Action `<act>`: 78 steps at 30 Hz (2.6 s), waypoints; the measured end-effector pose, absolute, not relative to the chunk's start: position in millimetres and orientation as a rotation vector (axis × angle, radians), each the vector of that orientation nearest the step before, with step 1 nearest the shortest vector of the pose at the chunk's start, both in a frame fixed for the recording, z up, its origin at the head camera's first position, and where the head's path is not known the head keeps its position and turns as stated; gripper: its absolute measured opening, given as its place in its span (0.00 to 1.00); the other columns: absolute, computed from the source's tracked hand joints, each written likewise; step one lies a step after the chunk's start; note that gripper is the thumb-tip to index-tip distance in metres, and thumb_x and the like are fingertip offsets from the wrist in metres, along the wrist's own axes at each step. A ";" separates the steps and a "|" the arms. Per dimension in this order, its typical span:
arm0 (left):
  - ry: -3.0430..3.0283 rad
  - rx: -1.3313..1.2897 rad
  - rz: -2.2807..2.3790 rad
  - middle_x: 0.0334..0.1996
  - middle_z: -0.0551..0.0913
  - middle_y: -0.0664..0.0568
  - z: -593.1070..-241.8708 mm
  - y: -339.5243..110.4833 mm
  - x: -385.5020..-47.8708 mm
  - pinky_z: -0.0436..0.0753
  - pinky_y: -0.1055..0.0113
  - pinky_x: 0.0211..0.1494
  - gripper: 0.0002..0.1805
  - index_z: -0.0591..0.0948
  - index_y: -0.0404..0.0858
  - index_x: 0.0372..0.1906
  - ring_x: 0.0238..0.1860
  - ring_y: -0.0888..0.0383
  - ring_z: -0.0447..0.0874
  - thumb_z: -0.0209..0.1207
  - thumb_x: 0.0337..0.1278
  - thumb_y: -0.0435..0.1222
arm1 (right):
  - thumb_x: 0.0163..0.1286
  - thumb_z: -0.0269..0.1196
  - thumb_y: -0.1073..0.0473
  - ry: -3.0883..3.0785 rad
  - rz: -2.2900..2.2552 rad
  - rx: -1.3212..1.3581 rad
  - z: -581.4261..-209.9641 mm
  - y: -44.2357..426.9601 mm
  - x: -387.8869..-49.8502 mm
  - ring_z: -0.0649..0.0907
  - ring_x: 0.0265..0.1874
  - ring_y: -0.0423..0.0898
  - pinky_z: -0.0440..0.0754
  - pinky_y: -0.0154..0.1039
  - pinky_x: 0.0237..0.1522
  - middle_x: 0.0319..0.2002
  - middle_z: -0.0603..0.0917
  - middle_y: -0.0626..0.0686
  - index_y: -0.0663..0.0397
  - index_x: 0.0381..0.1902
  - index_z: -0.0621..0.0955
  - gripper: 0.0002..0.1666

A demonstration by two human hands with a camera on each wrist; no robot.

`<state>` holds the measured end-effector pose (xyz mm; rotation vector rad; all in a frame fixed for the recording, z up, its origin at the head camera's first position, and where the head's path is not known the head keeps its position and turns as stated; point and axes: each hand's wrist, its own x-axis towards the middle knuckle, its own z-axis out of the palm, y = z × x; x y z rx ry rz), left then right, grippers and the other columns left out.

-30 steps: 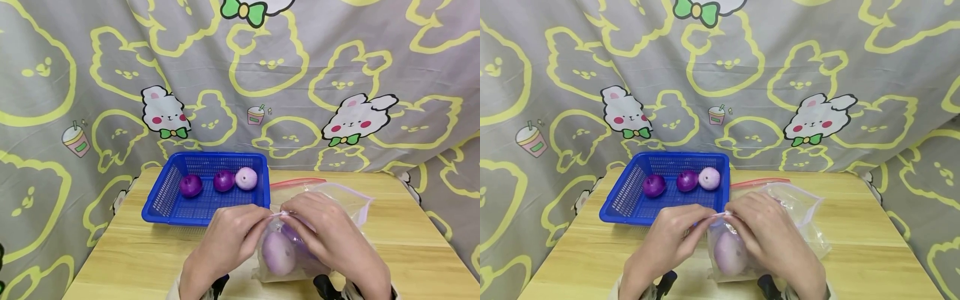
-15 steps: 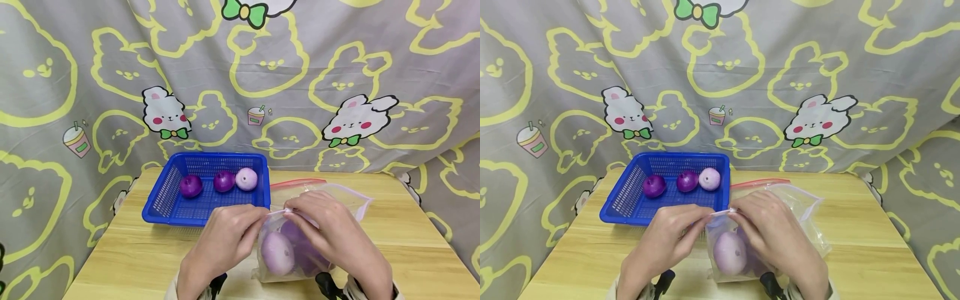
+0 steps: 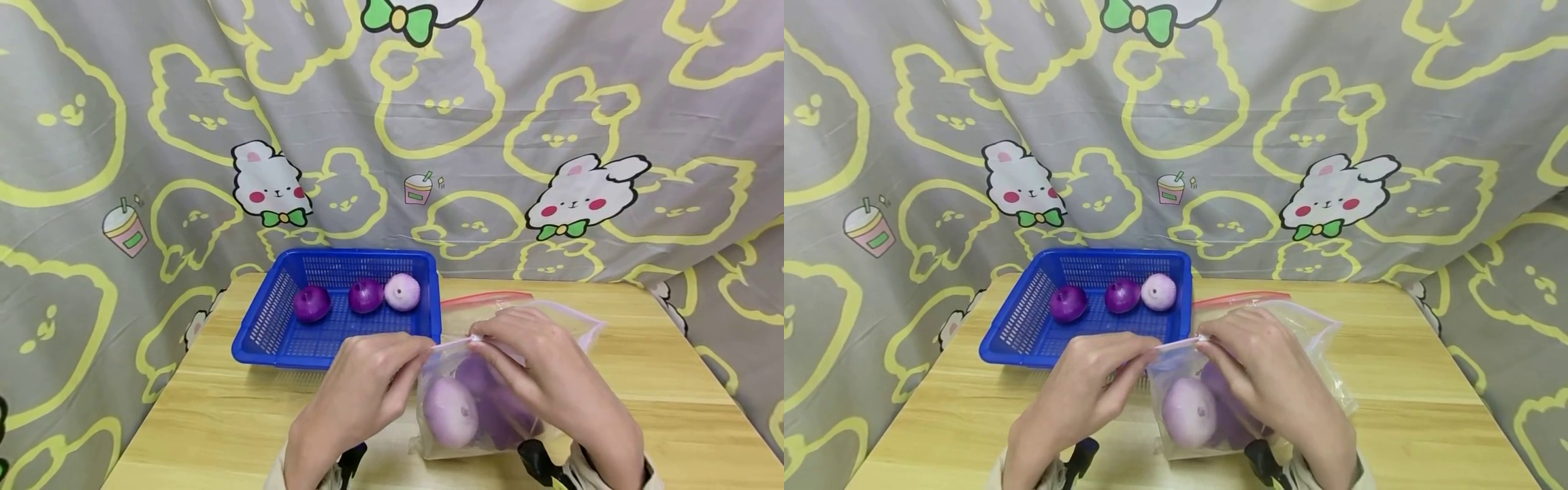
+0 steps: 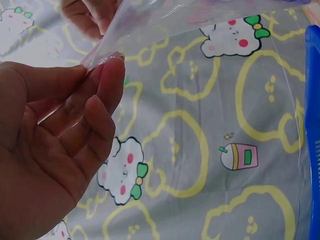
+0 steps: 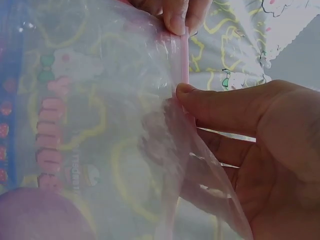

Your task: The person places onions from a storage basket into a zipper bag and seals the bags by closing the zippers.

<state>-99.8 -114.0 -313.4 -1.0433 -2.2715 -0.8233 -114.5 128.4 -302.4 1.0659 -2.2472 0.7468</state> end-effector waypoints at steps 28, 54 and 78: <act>-2.306 -1.038 -0.832 0.31 0.86 0.58 -313.5 -118.6 -103.1 0.79 0.77 0.31 0.06 0.86 0.40 0.37 0.27 0.70 0.77 0.60 0.64 0.29 | 0.60 0.70 0.64 -2.309 0.714 0.989 -306.1 142.8 -125.0 0.84 0.39 0.41 0.77 0.35 0.47 0.36 0.87 0.40 0.47 0.37 0.86 0.08; -2.319 -1.005 -0.827 0.30 0.86 0.58 -314.9 -123.3 -108.0 0.80 0.75 0.32 0.06 0.86 0.40 0.37 0.27 0.69 0.78 0.60 0.65 0.31 | 0.59 0.71 0.66 -2.350 0.751 0.940 -309.0 152.2 -133.9 0.85 0.39 0.42 0.77 0.34 0.47 0.37 0.87 0.41 0.48 0.37 0.86 0.09; -2.330 -0.985 -0.813 0.33 0.88 0.57 -315.6 -123.6 -111.6 0.81 0.74 0.33 0.05 0.87 0.40 0.37 0.30 0.69 0.81 0.61 0.65 0.32 | 0.60 0.71 0.65 -2.405 0.757 0.863 -310.0 164.1 -138.1 0.86 0.37 0.41 0.81 0.36 0.41 0.39 0.88 0.43 0.48 0.39 0.88 0.09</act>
